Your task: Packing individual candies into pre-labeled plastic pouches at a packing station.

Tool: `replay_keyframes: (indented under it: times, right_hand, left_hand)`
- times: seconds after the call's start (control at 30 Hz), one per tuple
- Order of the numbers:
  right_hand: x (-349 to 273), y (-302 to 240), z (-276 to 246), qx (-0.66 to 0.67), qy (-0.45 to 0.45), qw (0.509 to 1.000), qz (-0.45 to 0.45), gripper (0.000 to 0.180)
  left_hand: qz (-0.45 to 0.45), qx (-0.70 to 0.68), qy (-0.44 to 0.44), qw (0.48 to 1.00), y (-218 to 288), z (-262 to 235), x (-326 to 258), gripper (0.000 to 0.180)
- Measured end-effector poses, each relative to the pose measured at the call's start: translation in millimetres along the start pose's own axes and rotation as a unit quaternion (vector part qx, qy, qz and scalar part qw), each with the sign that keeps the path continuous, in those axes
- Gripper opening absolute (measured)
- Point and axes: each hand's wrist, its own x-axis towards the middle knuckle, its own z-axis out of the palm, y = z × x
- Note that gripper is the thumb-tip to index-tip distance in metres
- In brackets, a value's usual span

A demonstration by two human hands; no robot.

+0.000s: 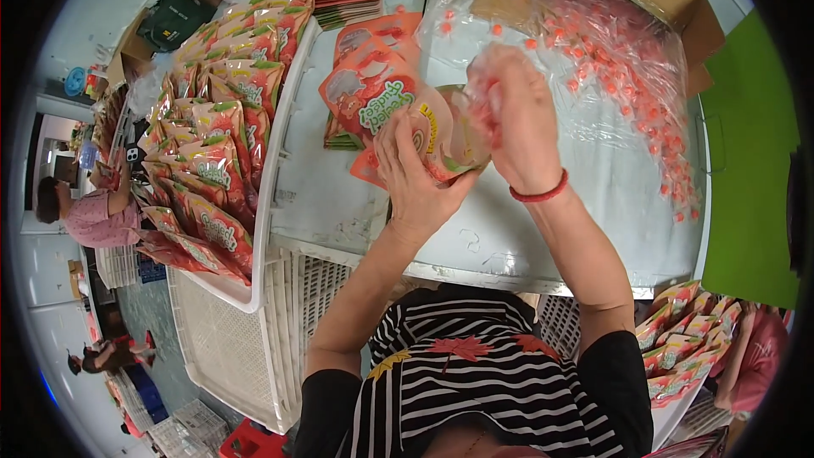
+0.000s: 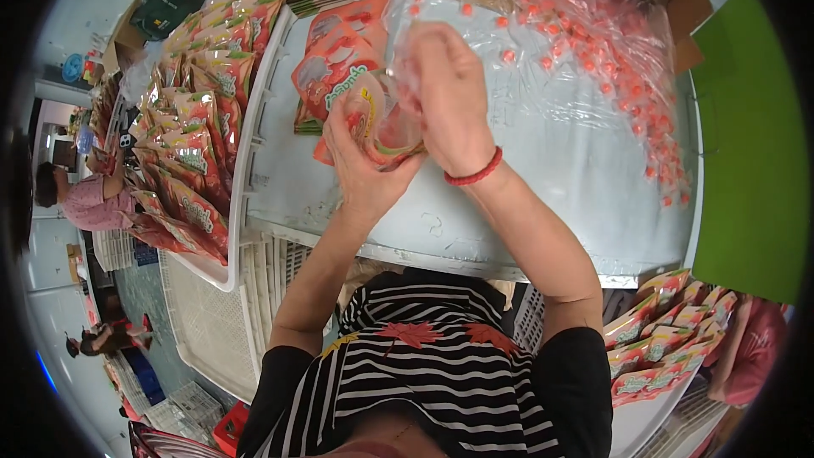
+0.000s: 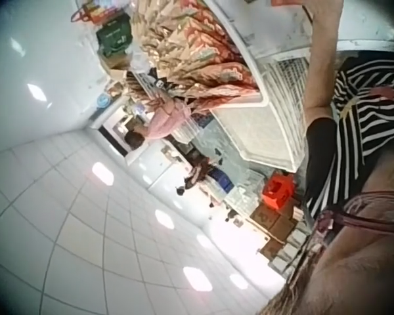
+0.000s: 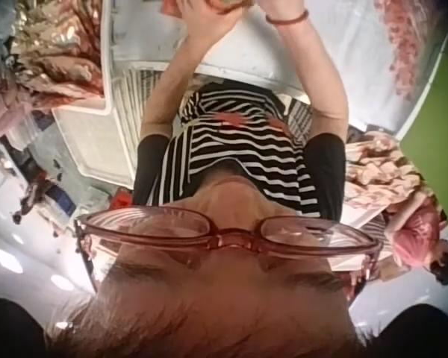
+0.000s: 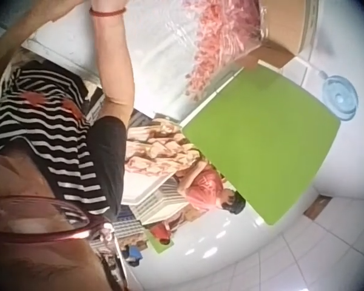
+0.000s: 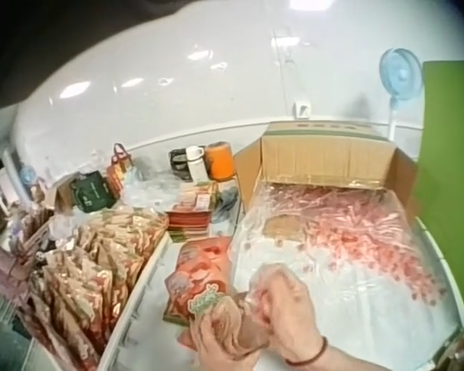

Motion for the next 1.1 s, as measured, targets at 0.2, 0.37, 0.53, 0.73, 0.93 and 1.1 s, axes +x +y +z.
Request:
replay_keyframes:
  times: [0.2,0.37,0.53,0.73,0.93,1.1]
  right_hand:
    - [-2.4,20.6,-24.8,-0.413,-0.033,0.893,-0.176,0.013]
    - [-3.8,-12.6,-33.3,-0.680,-0.092,0.691,-0.227,0.013]
    - [-8.5,-32.9,-37.8,-0.815,-0.295,0.452,-0.210,0.013]
    - [-23.6,-34.2,-34.8,-0.845,-0.308,0.341,-0.273,0.012]
    - [-24.1,-42.7,-43.6,-0.837,-0.354,0.323,-0.265,0.011]
    - [-28.9,-45.7,-40.9,-0.827,-0.385,0.320,-0.256,0.012]
  left_hand:
    - [0.061,0.041,-0.018,0.997,-6.1,0.7,-8.7,0.099]
    - [0.040,0.039,-0.014,0.998,-6.7,-3.0,-4.1,0.100]
    - [0.076,0.041,-0.059,0.995,-10.3,-5.1,-10.8,0.102]
    - [0.096,0.040,-0.060,0.993,-10.0,-4.5,-10.5,0.104]
    - [0.100,0.007,-0.094,0.991,-8.6,-7.8,-12.9,0.107]
    - [0.118,-0.018,-0.109,0.987,-11.4,-7.6,-14.1,0.108]
